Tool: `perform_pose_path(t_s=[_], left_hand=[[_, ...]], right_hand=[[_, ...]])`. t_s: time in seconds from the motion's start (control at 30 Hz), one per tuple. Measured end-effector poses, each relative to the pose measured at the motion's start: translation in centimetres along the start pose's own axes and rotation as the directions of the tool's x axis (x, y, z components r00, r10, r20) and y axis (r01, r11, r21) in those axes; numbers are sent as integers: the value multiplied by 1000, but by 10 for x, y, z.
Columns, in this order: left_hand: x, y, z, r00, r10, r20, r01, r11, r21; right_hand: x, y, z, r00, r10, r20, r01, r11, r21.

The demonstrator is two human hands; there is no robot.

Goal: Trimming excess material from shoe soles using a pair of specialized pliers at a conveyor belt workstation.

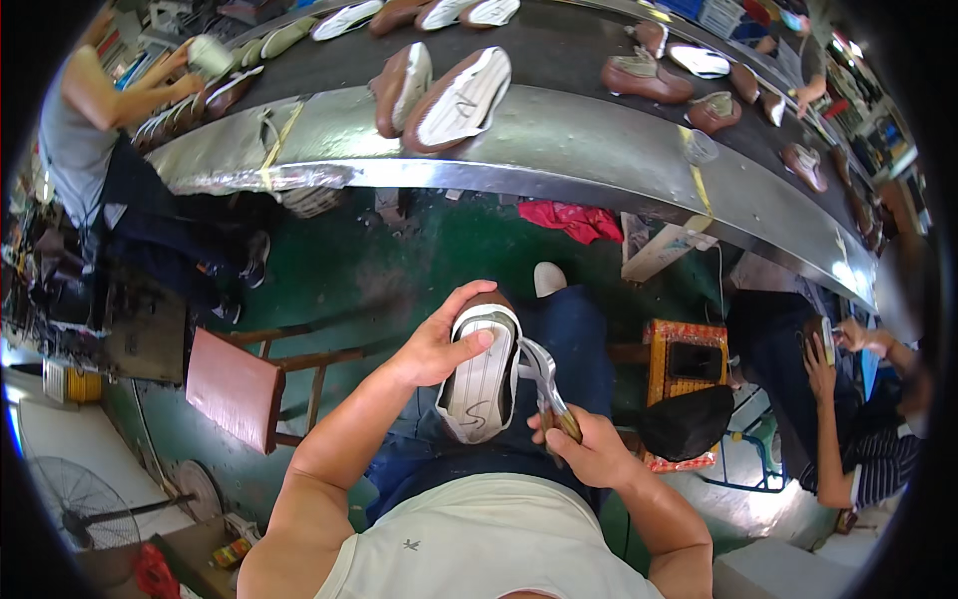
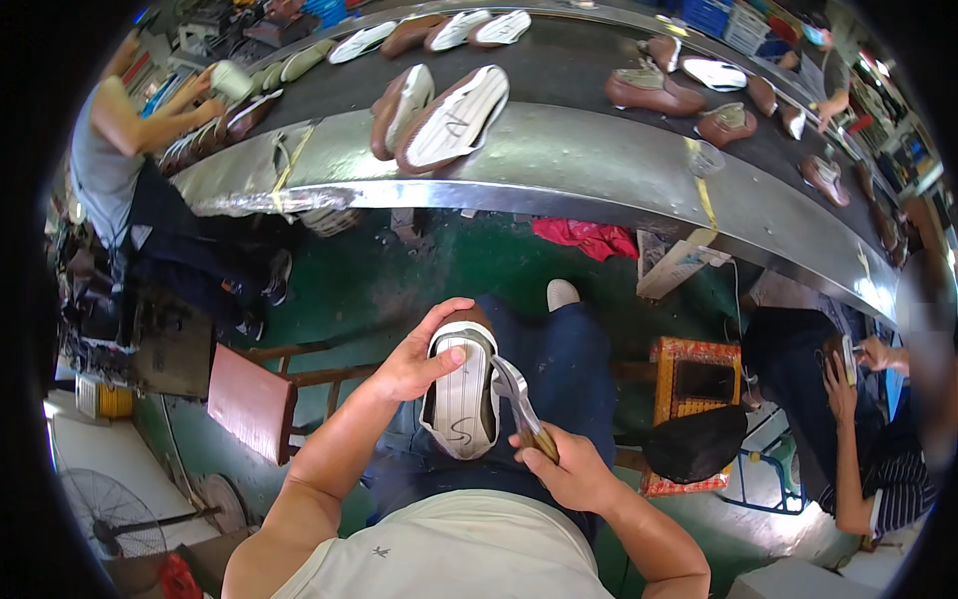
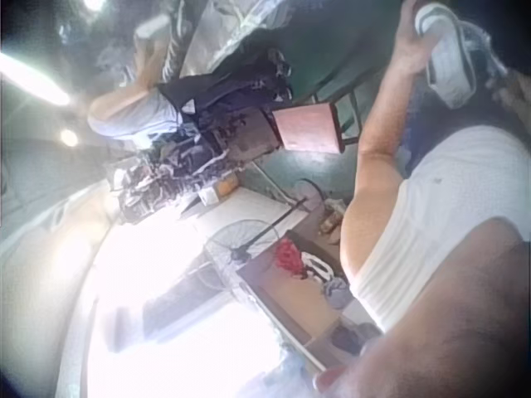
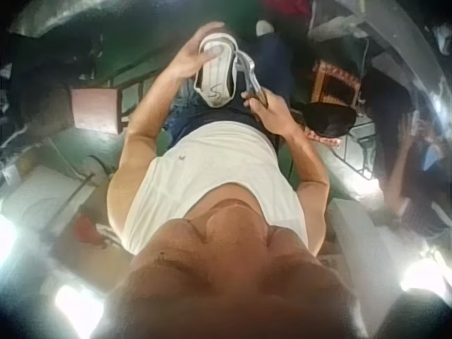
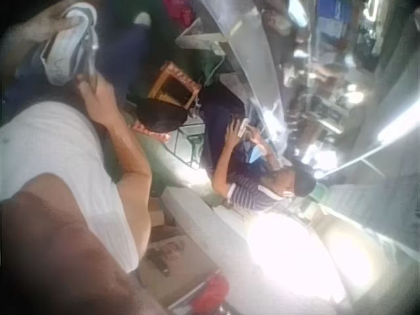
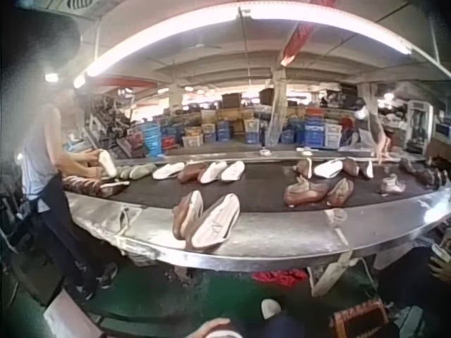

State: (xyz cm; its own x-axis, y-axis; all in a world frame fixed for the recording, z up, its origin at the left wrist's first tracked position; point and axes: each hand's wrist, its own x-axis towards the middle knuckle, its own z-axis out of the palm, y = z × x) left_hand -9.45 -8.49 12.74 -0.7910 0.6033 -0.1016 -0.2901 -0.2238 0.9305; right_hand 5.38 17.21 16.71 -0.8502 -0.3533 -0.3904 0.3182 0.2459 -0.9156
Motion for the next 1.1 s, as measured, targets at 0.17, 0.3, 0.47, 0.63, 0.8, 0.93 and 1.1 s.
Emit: perform_pose_path(t_s=[0.17,0.3,0.47,0.63,0.8,0.93,1.1], left_hand=[[-30,2,-17,967,255,5,-211,789,577],[-39,10,-24,964,263,48,-250,823,509],[-37,13,-36,959,282,31,-246,771,588],[-27,-13,-54,934,354,42,-315,765,562],[-21,-28,-69,977,200,-73,-157,907,391],[-26,-26,-65,971,202,-126,-151,933,327],[-15,-26,-56,952,129,-277,-41,952,304]], right_hand=[[24,-13,14,996,-28,90,11,983,185],[37,-37,7,968,35,248,-127,922,366],[58,-50,0,924,222,310,-293,934,205],[85,9,25,984,-170,-47,139,910,-390],[105,37,43,916,-369,-158,232,808,-541],[81,-14,42,965,-249,-79,135,736,-664],[89,-18,12,993,-92,73,117,842,-528]])
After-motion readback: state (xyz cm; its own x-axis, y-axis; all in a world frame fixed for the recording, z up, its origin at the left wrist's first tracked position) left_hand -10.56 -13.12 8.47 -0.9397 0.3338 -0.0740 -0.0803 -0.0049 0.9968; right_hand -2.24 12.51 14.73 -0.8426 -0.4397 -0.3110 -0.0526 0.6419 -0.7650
